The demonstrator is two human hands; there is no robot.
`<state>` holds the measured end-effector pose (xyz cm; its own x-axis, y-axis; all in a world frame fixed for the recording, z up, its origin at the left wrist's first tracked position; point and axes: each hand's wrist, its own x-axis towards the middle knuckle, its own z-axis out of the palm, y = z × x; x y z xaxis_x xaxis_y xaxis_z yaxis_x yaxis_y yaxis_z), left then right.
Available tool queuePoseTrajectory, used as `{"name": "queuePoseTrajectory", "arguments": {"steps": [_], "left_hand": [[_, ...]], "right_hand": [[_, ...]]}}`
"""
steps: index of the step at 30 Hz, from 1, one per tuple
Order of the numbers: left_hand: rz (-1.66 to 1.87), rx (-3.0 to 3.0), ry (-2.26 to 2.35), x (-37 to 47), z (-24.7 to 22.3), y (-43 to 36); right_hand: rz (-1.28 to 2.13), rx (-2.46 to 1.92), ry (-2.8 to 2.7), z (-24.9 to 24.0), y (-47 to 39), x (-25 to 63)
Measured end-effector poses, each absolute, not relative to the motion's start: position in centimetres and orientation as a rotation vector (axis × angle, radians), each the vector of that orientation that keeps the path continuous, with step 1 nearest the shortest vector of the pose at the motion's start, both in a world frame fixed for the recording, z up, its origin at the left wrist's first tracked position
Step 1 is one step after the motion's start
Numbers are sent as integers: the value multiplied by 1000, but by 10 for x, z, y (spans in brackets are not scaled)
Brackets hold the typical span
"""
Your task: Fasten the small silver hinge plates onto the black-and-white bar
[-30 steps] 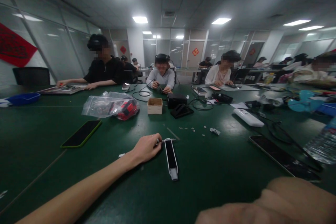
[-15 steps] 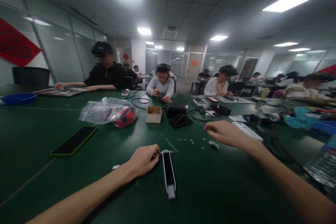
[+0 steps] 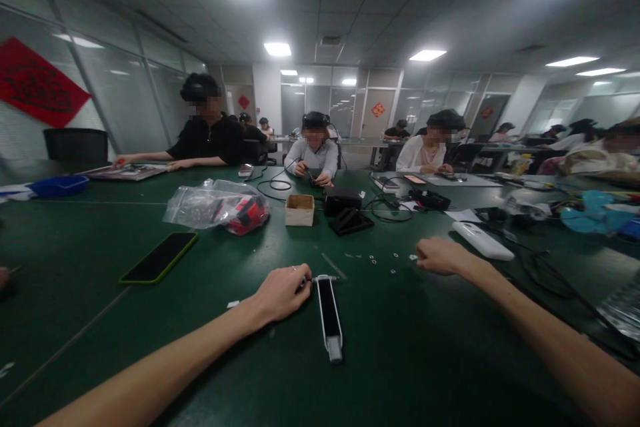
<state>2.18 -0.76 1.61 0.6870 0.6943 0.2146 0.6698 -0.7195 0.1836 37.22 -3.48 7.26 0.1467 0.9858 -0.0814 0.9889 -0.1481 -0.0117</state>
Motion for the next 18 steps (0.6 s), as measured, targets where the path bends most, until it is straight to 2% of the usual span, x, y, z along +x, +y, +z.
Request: {"name": "queuePoseTrajectory", "arguments": {"steps": [5,10,18], "left_hand": [[409,2807,1126,21,17,-8],[414,2811,1136,21,16,-8],[408,2825,1125,22,14,-7]], "right_hand": [[-115,2161,2326,89,-51,312],[-314,2028,2567,69,-46,247],[-533,1974,2664,41,-36,243]]}}
